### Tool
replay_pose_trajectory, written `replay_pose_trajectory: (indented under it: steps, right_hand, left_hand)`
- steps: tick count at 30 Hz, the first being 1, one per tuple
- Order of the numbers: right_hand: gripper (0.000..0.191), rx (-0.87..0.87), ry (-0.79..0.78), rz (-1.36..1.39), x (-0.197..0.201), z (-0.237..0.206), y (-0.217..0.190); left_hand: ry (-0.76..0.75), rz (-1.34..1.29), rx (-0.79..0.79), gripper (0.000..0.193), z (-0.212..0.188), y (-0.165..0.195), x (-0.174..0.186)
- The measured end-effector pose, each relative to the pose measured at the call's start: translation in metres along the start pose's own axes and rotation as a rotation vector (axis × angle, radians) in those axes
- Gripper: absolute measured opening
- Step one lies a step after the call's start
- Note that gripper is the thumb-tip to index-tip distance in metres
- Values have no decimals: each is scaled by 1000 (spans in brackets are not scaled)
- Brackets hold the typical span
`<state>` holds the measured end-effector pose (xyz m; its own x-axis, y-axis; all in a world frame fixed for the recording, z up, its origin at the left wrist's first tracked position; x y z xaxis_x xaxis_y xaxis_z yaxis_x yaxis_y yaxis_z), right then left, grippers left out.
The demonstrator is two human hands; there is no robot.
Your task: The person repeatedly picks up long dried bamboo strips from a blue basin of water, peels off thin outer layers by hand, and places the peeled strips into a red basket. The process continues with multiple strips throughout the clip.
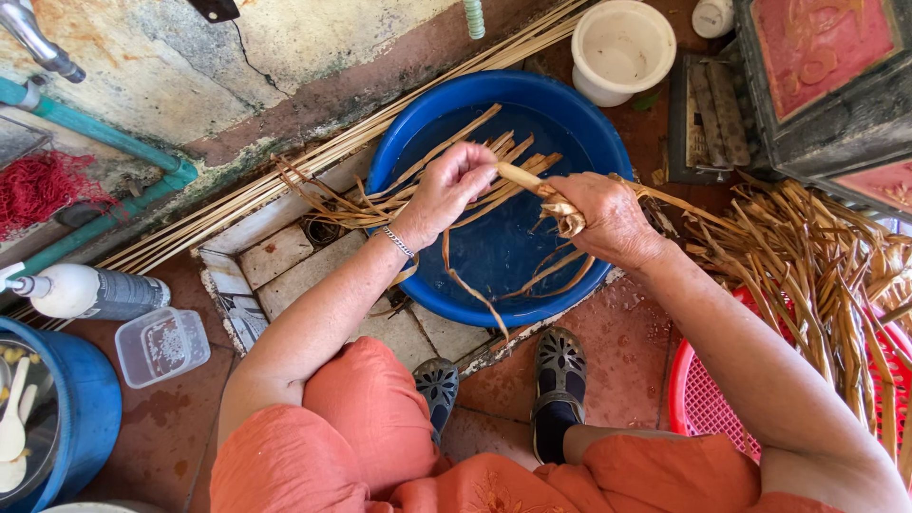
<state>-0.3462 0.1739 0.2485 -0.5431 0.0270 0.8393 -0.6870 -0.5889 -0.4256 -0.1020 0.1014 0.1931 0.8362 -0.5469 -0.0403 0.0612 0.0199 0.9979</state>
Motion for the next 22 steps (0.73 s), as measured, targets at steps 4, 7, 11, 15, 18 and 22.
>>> replay_pose_trajectory:
  steps: [4, 7, 11, 15, 18, 22]
  right_hand:
    - [8, -191, -4, 180, 0, -2, -3]
    - [14, -545, -89, 503, 1, -2, -1]
    - [16, -615, -74, 705, 10, 0, -5]
    - [15, -586, -58, 696, 14, 3, -7]
    - [13, -452, -57, 453, 12, 3, -5]
    - [7, -158, 64, 105, 6, -1, -5]
  left_hand:
    - [-39, 256, -266, 22, -9, 25, -1]
    - [55, 674, -564, 23, -17, 42, -3]
    - [72, 1180, -780, 27, -20, 51, -2]
    - [15, 1329, -841, 31, -24, 48, -5]
    - [24, 1103, -665, 12, -22, 45, -5]
    - [-259, 351, -100, 14, -21, 41, -5]
Point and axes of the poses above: each hand's wrist, its own z-axis towards the middle knuckle, its own x-axis out of the back of the hand, y = z × x, the point moved 1 cm from there along z, towards the middle knuckle, and after that the axes turned 4 degrees about -y, right-handed, at the moved point
